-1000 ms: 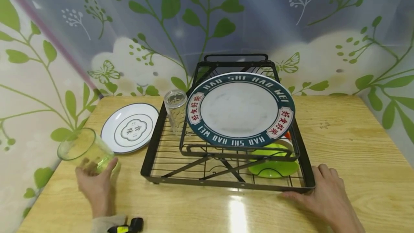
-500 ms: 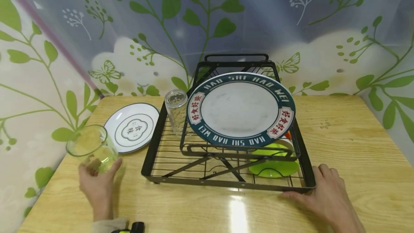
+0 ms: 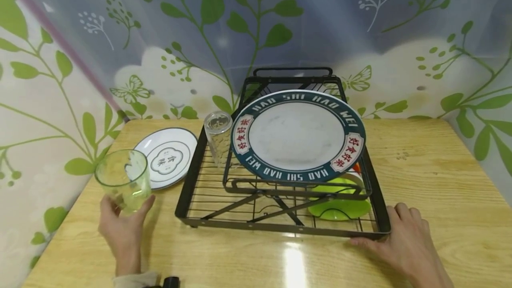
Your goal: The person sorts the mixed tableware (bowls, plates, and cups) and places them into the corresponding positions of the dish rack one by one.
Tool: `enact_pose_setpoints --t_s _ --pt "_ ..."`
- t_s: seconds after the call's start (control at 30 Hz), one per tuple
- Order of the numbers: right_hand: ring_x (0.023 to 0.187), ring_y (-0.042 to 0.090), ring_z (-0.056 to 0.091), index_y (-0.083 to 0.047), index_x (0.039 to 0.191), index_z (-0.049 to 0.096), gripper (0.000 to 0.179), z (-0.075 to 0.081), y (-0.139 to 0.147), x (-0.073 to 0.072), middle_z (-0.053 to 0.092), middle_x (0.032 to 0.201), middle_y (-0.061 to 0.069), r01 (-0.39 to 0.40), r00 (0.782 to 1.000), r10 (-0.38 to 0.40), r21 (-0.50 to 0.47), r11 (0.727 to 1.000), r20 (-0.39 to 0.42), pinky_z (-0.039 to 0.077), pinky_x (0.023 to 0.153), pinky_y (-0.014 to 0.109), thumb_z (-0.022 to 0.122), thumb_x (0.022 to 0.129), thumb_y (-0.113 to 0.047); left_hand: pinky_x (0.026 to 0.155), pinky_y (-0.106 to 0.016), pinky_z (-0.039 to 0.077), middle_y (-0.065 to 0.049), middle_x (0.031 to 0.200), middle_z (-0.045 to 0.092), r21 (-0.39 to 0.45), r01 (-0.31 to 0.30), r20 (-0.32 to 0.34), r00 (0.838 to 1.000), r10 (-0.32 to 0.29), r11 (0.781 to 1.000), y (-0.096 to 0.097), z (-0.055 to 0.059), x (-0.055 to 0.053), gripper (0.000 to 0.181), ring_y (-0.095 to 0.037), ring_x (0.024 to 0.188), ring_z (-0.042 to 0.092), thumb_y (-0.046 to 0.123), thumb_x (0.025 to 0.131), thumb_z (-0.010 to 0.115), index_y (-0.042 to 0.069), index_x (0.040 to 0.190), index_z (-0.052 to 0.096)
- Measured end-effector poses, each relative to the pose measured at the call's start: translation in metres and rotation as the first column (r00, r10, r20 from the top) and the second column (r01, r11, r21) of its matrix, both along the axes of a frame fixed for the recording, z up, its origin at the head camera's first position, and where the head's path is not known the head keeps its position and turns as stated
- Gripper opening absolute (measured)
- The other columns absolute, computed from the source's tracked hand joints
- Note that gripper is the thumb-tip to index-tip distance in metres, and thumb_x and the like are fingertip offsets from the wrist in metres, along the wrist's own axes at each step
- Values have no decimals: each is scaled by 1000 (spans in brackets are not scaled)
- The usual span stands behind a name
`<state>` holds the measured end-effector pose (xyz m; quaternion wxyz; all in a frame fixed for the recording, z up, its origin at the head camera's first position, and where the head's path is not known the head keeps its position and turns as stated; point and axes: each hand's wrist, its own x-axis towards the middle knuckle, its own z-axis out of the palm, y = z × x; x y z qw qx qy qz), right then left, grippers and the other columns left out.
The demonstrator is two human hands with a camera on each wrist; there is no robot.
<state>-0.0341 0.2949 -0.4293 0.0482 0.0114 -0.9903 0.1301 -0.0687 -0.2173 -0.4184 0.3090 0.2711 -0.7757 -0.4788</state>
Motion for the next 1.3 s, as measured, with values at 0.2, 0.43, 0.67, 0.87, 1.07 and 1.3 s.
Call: enact_pose_setpoints --t_s 0.2,0.43,0.67,0.87,1.07,1.3 --pt "86 46 43 16 115 50 110 1 2 0 49 96 30 -8 1000 8 23 1000 -4 36 76 60 82 53 -68 104 -47 36 -16 128 58 -22 12 -20 1000 -12 1000 0 -1 1 77 -31 117 51 4 64 88 2 133 52" --pt "87 47 44 19 112 49 109 4 2 -1 50 95 32 -12 1000 13 34 999 -16 37 78 60 83 52 -66 102 -45 38 -15 126 60 -69 9 -48 999 -13 998 1 -2 1 77 -28 114 52 5 63 90 3 131 54" --pt "88 48 44 19 110 49 109 6 2 -1 50 96 33 -6 1000 6 45 999 -9 36 77 61 83 52 -67 100 -45 38 -14 125 60 -75 34 -51 998 -37 997 5 3 3 78 -26 112 52 5 61 91 2 130 55" --pt "88 48 43 19 111 50 109 7 1 -1 50 96 32 -4 1000 3 47 999 10 36 77 61 82 53 -68 90 -44 40 -19 114 56 -169 59 -26 998 -64 984 9 7 5 83 -26 103 50 9 55 95 0 127 55" --pt "86 47 44 19 111 51 109 7 1 -1 50 96 31 -4 1000 4 43 999 2 37 76 60 83 52 -67 85 -40 40 -19 104 52 -224 148 6 989 -150 963 14 6 5 85 -21 94 45 9 52 96 3 127 56" --pt "91 50 42 21 116 47 113 5 1 -1 48 102 36 6 999 -8 38 999 35 35 82 63 81 55 -68 85 -40 39 -19 110 55 -214 211 -21 975 -220 954 16 6 5 83 -19 97 46 9 52 96 3 125 57"
